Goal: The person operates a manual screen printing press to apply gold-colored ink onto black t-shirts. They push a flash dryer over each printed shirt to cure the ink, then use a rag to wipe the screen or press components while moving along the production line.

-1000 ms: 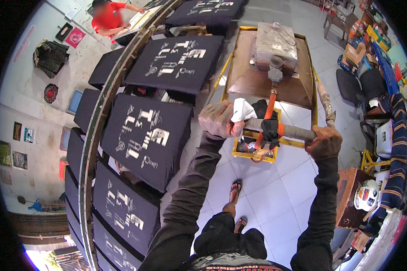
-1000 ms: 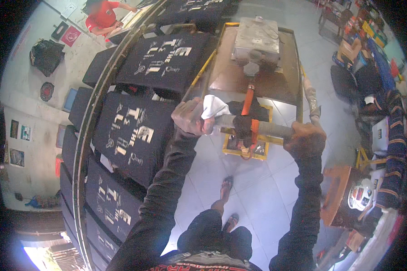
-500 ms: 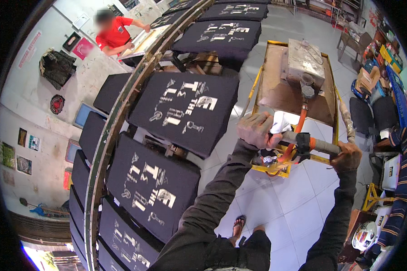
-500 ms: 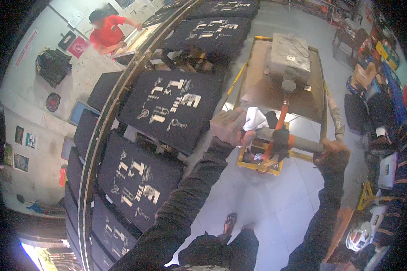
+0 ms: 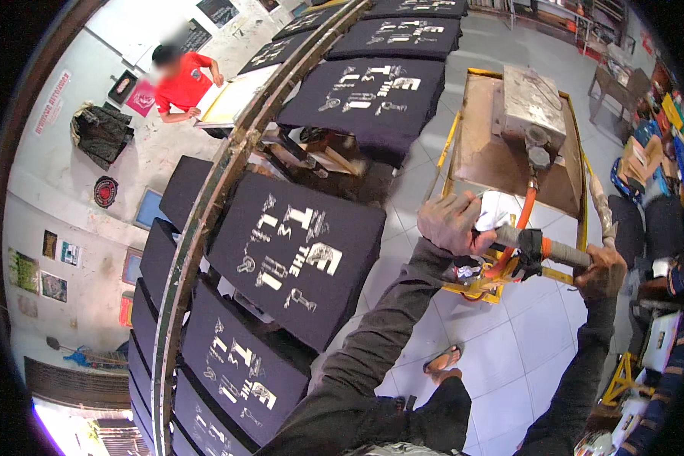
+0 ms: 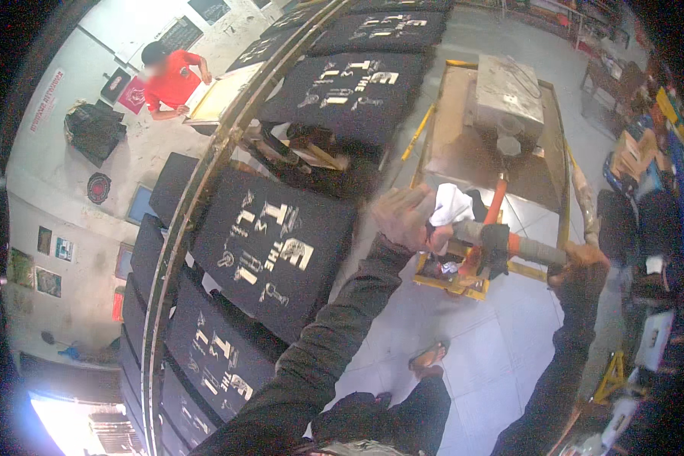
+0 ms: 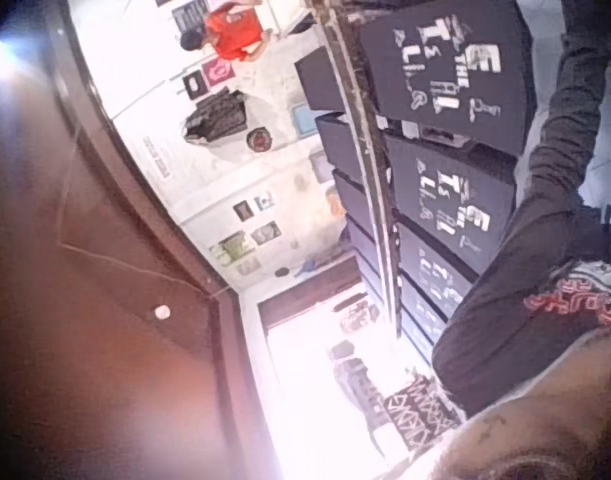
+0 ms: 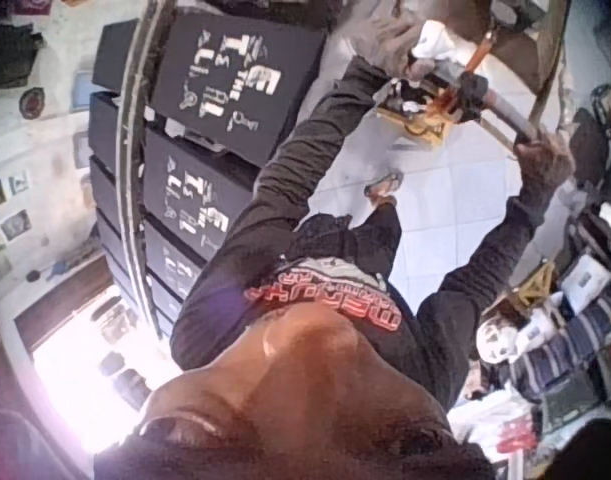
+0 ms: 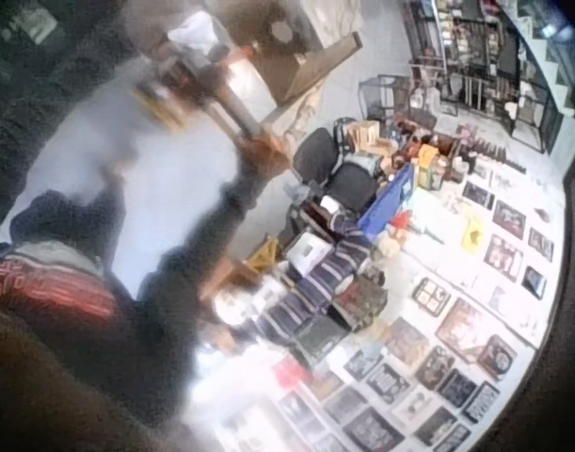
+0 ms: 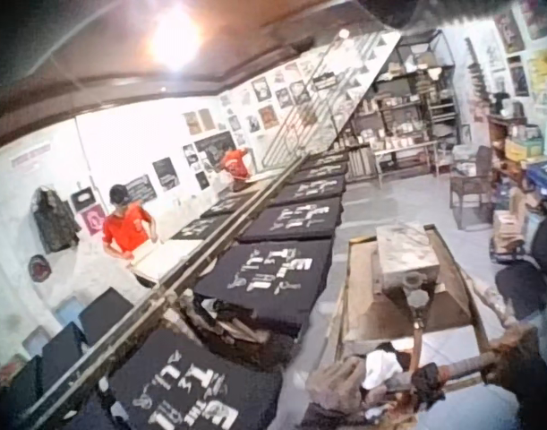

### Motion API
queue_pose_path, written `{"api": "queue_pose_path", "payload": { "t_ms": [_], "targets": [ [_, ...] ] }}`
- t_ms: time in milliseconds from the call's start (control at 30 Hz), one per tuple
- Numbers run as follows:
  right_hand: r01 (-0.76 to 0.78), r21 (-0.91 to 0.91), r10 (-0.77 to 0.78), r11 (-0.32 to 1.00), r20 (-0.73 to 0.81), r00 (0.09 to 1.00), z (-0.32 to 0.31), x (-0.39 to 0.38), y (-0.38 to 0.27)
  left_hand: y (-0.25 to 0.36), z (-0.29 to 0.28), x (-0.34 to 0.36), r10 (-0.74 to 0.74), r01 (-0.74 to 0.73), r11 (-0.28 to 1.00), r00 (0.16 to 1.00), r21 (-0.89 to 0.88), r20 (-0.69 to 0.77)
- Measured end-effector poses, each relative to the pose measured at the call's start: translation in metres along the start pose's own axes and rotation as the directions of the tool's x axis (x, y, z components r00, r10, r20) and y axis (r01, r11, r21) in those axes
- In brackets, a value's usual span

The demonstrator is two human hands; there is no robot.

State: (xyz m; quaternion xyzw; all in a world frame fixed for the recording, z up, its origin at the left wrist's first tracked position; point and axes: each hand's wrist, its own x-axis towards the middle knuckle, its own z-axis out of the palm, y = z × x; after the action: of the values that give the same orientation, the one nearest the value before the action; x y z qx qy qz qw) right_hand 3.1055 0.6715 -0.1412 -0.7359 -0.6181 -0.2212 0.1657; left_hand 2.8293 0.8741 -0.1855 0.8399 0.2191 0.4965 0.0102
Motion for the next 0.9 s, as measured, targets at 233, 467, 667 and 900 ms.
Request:
{"api": "queue_pose_path", "payload": {
  "t_ms": [233,467,667,900],
  "targets": [
    [0.017,0.05,-0.013,0.999,-0.074,0.997,0.06,0.094,0.078,-0.056,0.096,0.084,-0.01,0.01,1.0,1.0,0.015,-0.018],
    [0.109,0.002,-0.109,0.994,-0.044,0.993,0.123,0.2,0.153,-0.123,0.192,0.162,0.006,-0.005,1.0,0.999,0.029,-0.044],
    [0.007,0.011,-0.008,1.0,0.061,0.998,0.173,0.29,0.212,-0.166,0.269,0.229,0.025,-0.02,0.998,0.996,0.067,-0.084],
    [0.057,0.094,-0.061,0.994,0.04,0.997,0.233,0.382,0.284,-0.224,0.353,0.307,0.037,-0.032,0.998,0.995,0.058,-0.097]
  ]
}}
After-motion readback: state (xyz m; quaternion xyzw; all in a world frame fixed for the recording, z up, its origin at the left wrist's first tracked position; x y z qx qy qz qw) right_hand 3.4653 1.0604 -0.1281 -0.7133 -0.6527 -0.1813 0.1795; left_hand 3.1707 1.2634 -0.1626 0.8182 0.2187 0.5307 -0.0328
